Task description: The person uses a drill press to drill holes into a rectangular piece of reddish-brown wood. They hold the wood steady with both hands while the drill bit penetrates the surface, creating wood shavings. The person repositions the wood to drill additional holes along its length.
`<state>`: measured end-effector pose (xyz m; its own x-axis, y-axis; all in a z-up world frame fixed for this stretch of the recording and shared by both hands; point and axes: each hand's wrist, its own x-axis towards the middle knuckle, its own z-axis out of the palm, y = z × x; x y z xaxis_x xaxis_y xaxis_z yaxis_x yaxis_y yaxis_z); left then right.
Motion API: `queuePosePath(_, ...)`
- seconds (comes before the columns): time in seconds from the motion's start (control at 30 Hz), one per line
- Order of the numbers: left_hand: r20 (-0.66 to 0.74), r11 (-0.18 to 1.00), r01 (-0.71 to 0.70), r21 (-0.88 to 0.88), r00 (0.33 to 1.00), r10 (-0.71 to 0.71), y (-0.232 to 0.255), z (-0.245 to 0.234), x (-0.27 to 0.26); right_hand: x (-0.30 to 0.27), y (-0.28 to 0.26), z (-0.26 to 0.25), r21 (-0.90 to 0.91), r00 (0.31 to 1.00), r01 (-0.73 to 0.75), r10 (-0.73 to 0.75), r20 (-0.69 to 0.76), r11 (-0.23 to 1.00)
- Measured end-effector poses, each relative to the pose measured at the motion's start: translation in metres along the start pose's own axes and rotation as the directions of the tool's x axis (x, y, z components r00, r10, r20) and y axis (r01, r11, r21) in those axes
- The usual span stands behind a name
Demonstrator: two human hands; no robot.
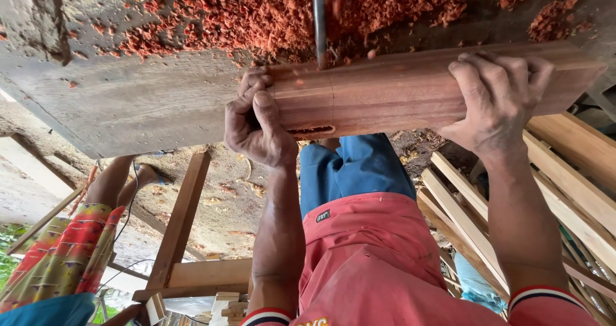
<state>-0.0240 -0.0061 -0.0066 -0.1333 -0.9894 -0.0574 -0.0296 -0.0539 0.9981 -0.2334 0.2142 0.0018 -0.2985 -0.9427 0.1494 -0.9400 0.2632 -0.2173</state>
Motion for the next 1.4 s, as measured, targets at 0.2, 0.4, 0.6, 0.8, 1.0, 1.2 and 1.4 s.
queuePosePath(0.2,0.018,0.999,-0.029,-0.038,0.999,0.029,-0.001,0.004,0.005,-0.002,0.002,0.003,0.001,1.0,-0.004,0.004,-0.004,1.0)
queuePosePath(0.4,0.021,0.999,-0.046,-0.011,0.999,0.046,0.001,0.007,0.008,0.007,0.004,-0.001,-0.006,1.0,0.007,-0.007,0.002,1.0)
queuePosePath(0.6,-0.008,1.0,-0.029,0.005,1.0,0.029,0.001,0.009,0.01,0.013,0.005,-0.004,-0.008,1.0,0.002,-0.002,0.01,1.0)
queuePosePath(0.8,0.005,0.998,-0.057,-0.018,0.998,0.057,-0.005,0.009,0.013,0.009,0.015,0.005,-0.027,1.0,0.012,-0.012,-0.024,1.0)
queuePosePath(1.0,-0.022,0.999,-0.041,0.005,0.999,0.041,-0.008,0.009,0.014,0.021,0.013,-0.001,-0.018,1.0,0.023,-0.024,-0.018,1.0)
queuePosePath(1.2,0.008,0.997,-0.071,-0.039,0.997,0.071,-0.006,0.012,0.019,0.018,0.016,0.002,-0.039,0.999,0.025,-0.026,-0.027,0.999)
queuePosePath(1.4,0.041,0.999,-0.046,-0.016,0.998,0.047,-0.014,0.002,0.017,0.016,0.011,-0.006,-0.051,0.995,-0.044,0.048,0.083,0.998)
